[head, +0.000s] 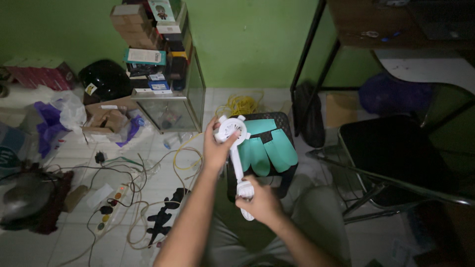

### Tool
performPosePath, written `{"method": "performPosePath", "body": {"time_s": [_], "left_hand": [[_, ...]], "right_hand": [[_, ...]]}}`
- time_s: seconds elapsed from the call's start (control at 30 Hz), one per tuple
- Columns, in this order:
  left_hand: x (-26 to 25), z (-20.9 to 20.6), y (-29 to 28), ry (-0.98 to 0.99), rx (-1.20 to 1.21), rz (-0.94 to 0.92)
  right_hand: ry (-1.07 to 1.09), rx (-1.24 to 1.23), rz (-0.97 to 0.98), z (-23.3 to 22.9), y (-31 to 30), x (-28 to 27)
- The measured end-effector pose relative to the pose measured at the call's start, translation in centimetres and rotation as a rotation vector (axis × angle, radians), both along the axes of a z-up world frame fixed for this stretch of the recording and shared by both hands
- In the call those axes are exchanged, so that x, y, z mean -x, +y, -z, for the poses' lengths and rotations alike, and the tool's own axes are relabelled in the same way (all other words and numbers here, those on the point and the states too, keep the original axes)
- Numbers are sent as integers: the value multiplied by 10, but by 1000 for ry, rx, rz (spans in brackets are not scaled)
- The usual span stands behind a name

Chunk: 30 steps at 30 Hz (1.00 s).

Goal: The person assembles a small teal fan by attaching four blades to the motor housing. They repeatedly attach and detach the blades, adjusting their positions on the central hub while seated on the floor.

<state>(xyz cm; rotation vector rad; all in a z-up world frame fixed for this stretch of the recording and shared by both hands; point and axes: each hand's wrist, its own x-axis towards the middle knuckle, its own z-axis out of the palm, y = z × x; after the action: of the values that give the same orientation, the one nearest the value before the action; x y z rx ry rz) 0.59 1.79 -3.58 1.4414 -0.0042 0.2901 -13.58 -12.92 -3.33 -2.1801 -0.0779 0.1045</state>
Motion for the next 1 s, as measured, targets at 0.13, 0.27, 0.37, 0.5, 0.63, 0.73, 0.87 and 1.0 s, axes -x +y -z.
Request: {"method": "performPosePath", "body": {"time_s": [0.13,0.27,0.37,0.5,0.63,0.73,0.87,1.0], "left_hand": [[17,14,2,-93,-323,-103],[26,51,-3,-128,-402,-117],[43,95,-12,-63,-354,-86],[65,136,-14,45,-297,-55],[69,151,-16,63,-66,-33],[69,148,-22,-29,71,-55],[77,141,-29,-44,-288,-160],[88,142,-32,8,-268,-142]], "right_hand": [[-113,-70,-33,-1,-1,2],[-119,-70,-51,-2,0,7],[-74,-58,-58,-1,0,15],[-113,-76,-87,-7,2,30],[-39,-57,-135,-4,3,39],[2,-88,-165,2,5,45],[81,39,-197,8,4,46],[43,106,-255,8,2,49]]}}
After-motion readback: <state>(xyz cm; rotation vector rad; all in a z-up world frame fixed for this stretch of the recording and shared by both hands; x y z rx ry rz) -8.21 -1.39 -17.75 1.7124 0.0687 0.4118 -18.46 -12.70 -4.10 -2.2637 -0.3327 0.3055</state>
